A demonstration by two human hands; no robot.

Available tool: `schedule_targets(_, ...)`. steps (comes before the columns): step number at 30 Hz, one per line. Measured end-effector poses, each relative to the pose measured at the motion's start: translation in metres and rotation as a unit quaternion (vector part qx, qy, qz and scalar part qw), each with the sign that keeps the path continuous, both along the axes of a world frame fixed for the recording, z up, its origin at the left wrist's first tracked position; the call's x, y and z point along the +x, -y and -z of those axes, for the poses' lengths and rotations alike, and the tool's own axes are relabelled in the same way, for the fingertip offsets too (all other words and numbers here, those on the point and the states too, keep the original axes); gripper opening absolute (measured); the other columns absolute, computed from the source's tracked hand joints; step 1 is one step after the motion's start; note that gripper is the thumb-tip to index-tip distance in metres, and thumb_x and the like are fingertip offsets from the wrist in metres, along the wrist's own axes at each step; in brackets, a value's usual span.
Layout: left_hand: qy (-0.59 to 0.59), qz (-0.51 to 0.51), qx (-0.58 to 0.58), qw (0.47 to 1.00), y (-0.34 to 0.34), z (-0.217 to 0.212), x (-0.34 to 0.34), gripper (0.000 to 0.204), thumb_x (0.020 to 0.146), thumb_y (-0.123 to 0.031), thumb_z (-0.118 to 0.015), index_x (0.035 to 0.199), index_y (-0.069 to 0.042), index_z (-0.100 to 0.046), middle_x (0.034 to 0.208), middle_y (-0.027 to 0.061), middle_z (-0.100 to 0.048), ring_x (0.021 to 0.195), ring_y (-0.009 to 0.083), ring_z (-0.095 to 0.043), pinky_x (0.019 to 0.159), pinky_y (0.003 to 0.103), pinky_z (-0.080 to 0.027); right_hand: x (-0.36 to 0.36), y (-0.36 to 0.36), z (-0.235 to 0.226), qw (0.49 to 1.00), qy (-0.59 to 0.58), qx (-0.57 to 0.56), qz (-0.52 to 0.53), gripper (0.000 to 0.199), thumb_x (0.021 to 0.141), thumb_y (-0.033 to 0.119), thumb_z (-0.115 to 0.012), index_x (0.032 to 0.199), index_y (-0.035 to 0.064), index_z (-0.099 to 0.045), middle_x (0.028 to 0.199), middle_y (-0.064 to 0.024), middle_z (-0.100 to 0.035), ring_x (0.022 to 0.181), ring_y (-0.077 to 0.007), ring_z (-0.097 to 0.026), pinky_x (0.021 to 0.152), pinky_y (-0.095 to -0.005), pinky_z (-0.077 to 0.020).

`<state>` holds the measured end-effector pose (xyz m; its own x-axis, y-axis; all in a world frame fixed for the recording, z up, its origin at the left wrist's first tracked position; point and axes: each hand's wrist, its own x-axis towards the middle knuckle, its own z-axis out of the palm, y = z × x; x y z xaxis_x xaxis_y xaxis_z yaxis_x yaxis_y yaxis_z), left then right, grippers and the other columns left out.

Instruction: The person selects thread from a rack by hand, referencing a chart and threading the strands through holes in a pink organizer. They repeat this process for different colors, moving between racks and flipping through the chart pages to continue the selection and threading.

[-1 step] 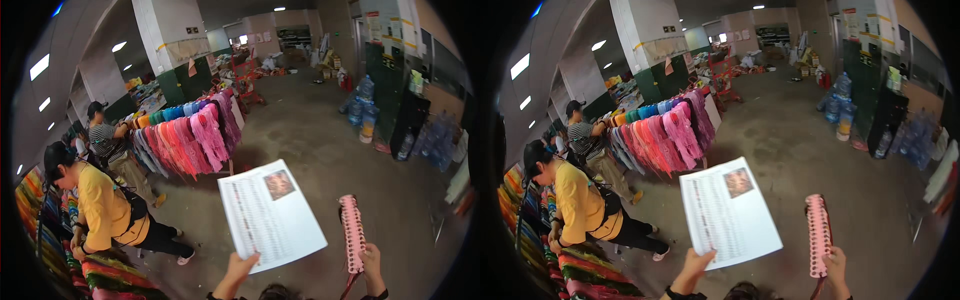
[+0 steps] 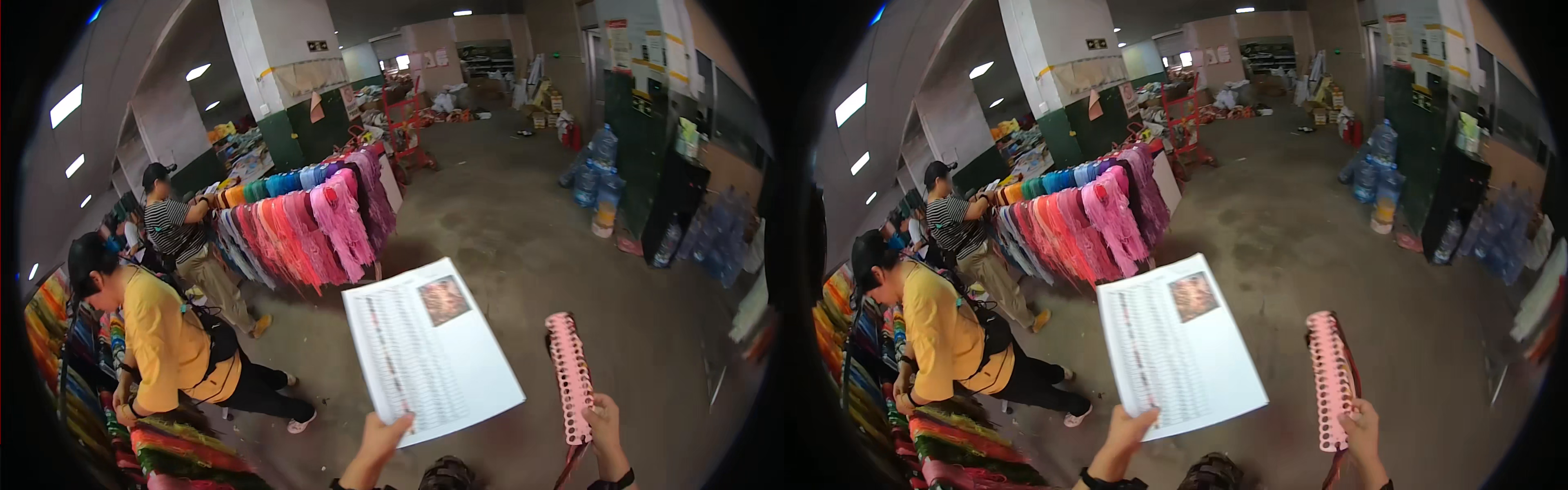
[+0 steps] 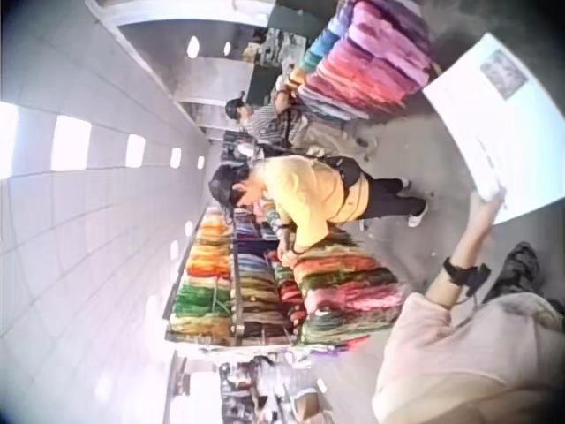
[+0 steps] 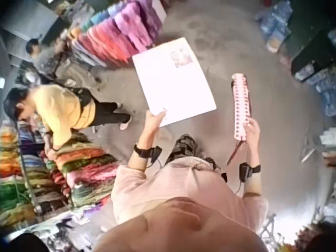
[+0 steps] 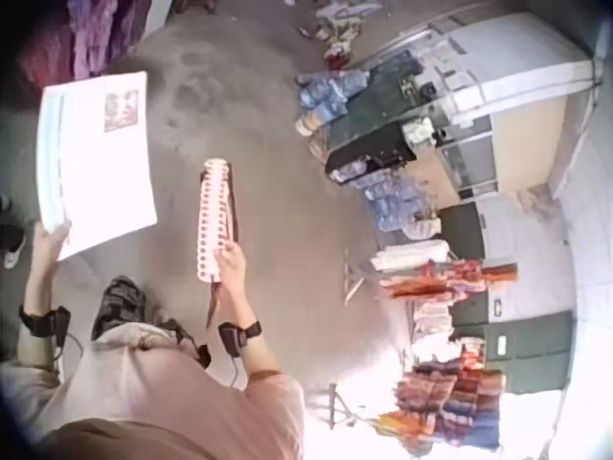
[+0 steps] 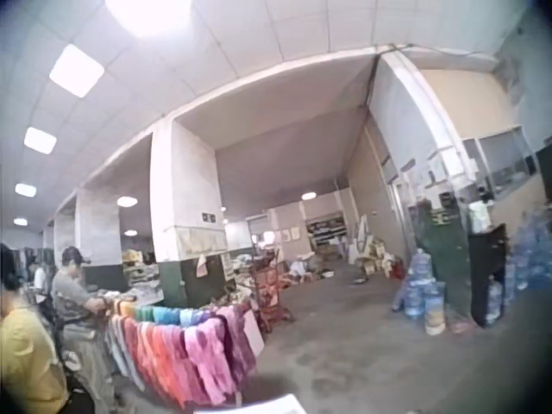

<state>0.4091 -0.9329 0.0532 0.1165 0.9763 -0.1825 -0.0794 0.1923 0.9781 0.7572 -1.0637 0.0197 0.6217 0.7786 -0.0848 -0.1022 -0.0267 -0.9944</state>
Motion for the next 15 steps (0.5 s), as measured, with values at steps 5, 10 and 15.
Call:
schedule_targets(5,0.039,-0.140,0.022,0.989,-0.129,0.001,0.004,0.024,0.069,0.003,-0.057,0.092,0.010,-0.054,0.086,0.0134,-0.059,0.072,0.0173,-0.057,0.065,0.027,-0.045,0.055,-0.182,-0.018,0.988,-0.068,0.039,-0.134,0.030,0.066,-0.008,-0.052,0.097,-0.0047,-0.050,0.083,-0.0082,-0.057,0.071,-0.0120,-0.056,0.064,-0.0206,-0.0445)
schedule_targets(10,0.043,-0.243,0.064,0.967,-0.288,-0.008,0.024,0.027,0.067,0.006,-0.056,0.094,0.011,-0.051,0.085,0.0141,-0.058,0.071,0.0186,-0.057,0.064,0.028,-0.046,0.123,-0.334,-0.029,0.988,-0.055,-0.004,-0.141,0.029,0.066,-0.010,-0.051,0.094,-0.0079,-0.052,0.082,-0.0144,-0.060,0.068,-0.0143,-0.060,0.059,-0.0242,-0.0493)
schedule_targets(15,0.050,-0.276,0.099,0.955,-0.440,-0.036,0.070,0.033,0.069,0.006,-0.053,0.099,0.014,-0.046,0.092,0.0172,-0.056,0.077,0.0215,-0.057,0.070,0.030,-0.045,0.175,-0.482,-0.061,0.966,-0.095,0.024,-0.241,0.030,0.064,-0.012,-0.052,0.094,-0.0097,-0.052,0.080,-0.0153,-0.061,0.064,-0.0152,-0.060,0.058,-0.0246,-0.0497)
